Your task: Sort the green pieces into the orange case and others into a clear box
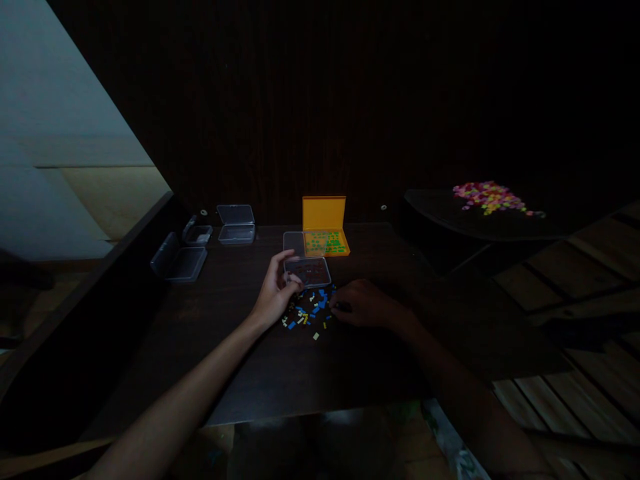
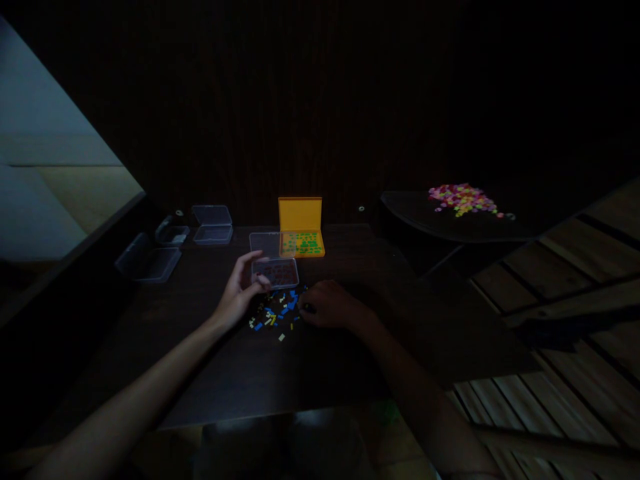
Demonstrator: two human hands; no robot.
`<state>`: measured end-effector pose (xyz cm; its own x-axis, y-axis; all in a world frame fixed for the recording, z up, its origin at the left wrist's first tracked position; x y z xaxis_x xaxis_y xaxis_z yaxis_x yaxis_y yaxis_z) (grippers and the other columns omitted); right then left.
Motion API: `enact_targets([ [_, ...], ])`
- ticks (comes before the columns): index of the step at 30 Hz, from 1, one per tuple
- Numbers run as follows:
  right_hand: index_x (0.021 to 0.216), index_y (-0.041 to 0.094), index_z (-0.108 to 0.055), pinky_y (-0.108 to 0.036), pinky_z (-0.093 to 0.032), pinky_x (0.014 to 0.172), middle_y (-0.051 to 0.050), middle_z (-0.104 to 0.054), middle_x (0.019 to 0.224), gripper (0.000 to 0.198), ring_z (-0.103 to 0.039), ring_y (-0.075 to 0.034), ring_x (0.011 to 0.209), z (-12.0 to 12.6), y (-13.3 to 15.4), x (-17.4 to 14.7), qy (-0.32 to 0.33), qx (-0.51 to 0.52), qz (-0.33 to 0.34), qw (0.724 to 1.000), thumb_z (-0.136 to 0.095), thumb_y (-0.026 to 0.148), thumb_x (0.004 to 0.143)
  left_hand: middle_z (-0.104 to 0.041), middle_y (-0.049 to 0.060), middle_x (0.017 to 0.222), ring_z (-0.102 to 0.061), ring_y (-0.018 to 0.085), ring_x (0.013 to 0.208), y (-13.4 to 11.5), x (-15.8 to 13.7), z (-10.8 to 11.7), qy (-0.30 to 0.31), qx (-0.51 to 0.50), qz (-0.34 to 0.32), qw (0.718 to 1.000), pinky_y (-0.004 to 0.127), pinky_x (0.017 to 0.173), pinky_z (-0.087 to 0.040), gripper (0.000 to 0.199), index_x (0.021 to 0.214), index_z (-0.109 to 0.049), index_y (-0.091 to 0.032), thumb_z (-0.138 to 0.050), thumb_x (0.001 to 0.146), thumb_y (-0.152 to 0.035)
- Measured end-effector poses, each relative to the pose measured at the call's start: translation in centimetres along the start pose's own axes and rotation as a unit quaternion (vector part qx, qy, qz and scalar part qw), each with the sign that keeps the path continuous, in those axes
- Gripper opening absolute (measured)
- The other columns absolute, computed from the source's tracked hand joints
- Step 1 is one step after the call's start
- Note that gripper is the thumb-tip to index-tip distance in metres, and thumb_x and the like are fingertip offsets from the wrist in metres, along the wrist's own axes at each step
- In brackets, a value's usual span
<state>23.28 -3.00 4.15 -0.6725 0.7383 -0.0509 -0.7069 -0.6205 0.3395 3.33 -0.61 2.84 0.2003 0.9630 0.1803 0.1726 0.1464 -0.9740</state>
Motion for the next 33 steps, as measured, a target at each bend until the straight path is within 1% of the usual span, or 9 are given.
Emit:
enact_targets([
  [5,0.091,0.021,-0.075,-0.025,-0.038,0.067,-0.004,-0.077,0.087,0.016,-0.069,-0.017,0.077,0.0,0.1,-0.1,0.002,-0.013,0.001,1.0,-0.06,0.023,0.085,-0.054,0.006,0.126,-0.059,0.008,0.07,0.0,-0.2,-0.2,0.005,0.004,-0.005,1.0,0.025,0.068,-0.051,0.058,0.125,-0.046,-0.026,-0.063,0.071,-0.012],
  [10,0.094,0.02,-0.074,-0.026,-0.038,0.068,-0.005,-0.077,0.09,0.016,-0.069,-0.019,0.082,-0.1,-0.1,-0.2,-0.008,-0.023,-0.004,1.0,-0.062,0.025,0.084,-0.054,0.007,0.127,-0.059,0.008,0.069,0.1,-0.3,-0.4,0.008,0.003,-0.008,1.0,0.026,0.068,-0.051,0.058,0.126,-0.046,-0.026,-0.064,0.072,-0.012],
  [15,0.088,0.019,-0.074,-0.025,-0.039,0.068,-0.006,-0.076,0.087,0.013,-0.069,-0.018,0.078,-0.1,0.0,-0.1,-0.001,-0.02,-0.006,1.0,-0.062,0.021,0.084,-0.053,0.007,0.128,-0.059,0.008,0.069,0.2,-0.3,-0.5,0.013,0.0,-0.003,1.0,0.025,0.068,-0.051,0.058,0.126,-0.045,-0.026,-0.063,0.072,-0.013],
  [18,0.083,0.018,-0.074,-0.024,-0.04,0.066,-0.006,-0.076,0.083,0.012,-0.068,-0.017,0.073,0.2,0.1,-0.2,-0.009,0.011,0.009,1.0,-0.062,0.019,0.083,-0.052,0.007,0.129,-0.059,0.007,0.069,0.1,-0.4,-0.6,0.018,0.004,-0.001,1.0,0.026,0.069,-0.05,0.058,0.126,-0.044,-0.025,-0.063,0.072,-0.014],
  [20,0.082,0.018,-0.074,-0.023,-0.041,0.065,-0.004,-0.076,0.08,0.012,-0.067,-0.015,0.069,0.7,0.2,-0.3,-0.036,0.054,0.031,0.997,-0.062,0.018,0.082,-0.052,0.008,0.13,-0.058,0.007,0.069,0.0,-0.5,-0.7,0.022,0.005,0.003,1.0,0.026,0.068,-0.05,0.059,0.127,-0.044,-0.025,-0.064,0.072,-0.013],
  [23,0.086,0.018,-0.075,-0.022,-0.042,0.064,-0.002,-0.074,0.075,0.012,-0.064,-0.012,0.062,1.8,0.0,-0.7,-0.114,0.106,0.049,0.987,-0.064,0.022,0.083,-0.052,0.008,0.13,-0.059,0.007,0.069,-0.1,-0.7,-1.0,0.027,-0.004,0.008,1.0,0.025,0.069,-0.05,0.061,0.127,-0.045,-0.025,-0.065,0.071,-0.012],
  [28,0.087,0.017,-0.075,-0.019,-0.04,0.055,0.001,-0.068,0.063,0.016,-0.056,-0.009,0.052,3.6,-0.3,-1.2,-0.224,0.137,0.052,0.964,-0.064,0.028,0.086,-0.051,0.009,0.132,-0.06,0.007,0.069,0.1,-1.1,-1.8,0.044,-0.017,0.017,0.999,0.024,0.066,-0.05,0.062,0.128,-0.045,-0.026,-0.067,0.071,-0.013],
  [31,0.087,0.016,-0.075,-0.02,-0.039,0.053,0.001,-0.067,0.06,0.017,-0.055,-0.009,0.05,4.0,0.1,-0.7,-0.254,0.138,0.059,0.955,-0.065,0.029,0.087,-0.051,0.009,0.131,-0.06,0.006,0.07,0.5,-1.3,-2.2,0.065,-0.026,0.021,0.997,0.023,0.065,-0.049,0.066,0.128,-0.042,-0.027,-0.07,0.07,-0.013],
  [33,0.088,0.017,-0.075,-0.02,-0.041,0.057,0.0,-0.071,0.066,0.016,-0.06,-0.01,0.055,4.0,0.6,0.0,-0.249,0.133,0.071,0.957,-0.065,0.029,0.087,-0.055,0.008,0.125,-0.06,0.007,0.072,0.6,-1.4,-2.4,0.082,-0.03,0.025,0.996,0.022,0.066,-0.049,0.068,0.13,-0.04,-0.026,-0.072,0.07,-0.014],
])
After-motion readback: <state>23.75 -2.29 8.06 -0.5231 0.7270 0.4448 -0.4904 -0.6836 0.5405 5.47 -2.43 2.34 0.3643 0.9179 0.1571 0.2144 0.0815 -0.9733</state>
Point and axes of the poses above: each hand's wrist, its own x-axis towards the middle knuckle, its own z-axis out of the back of the hand, y = z × x, the point moved 3 cm from there along x, towards the middle knuckle
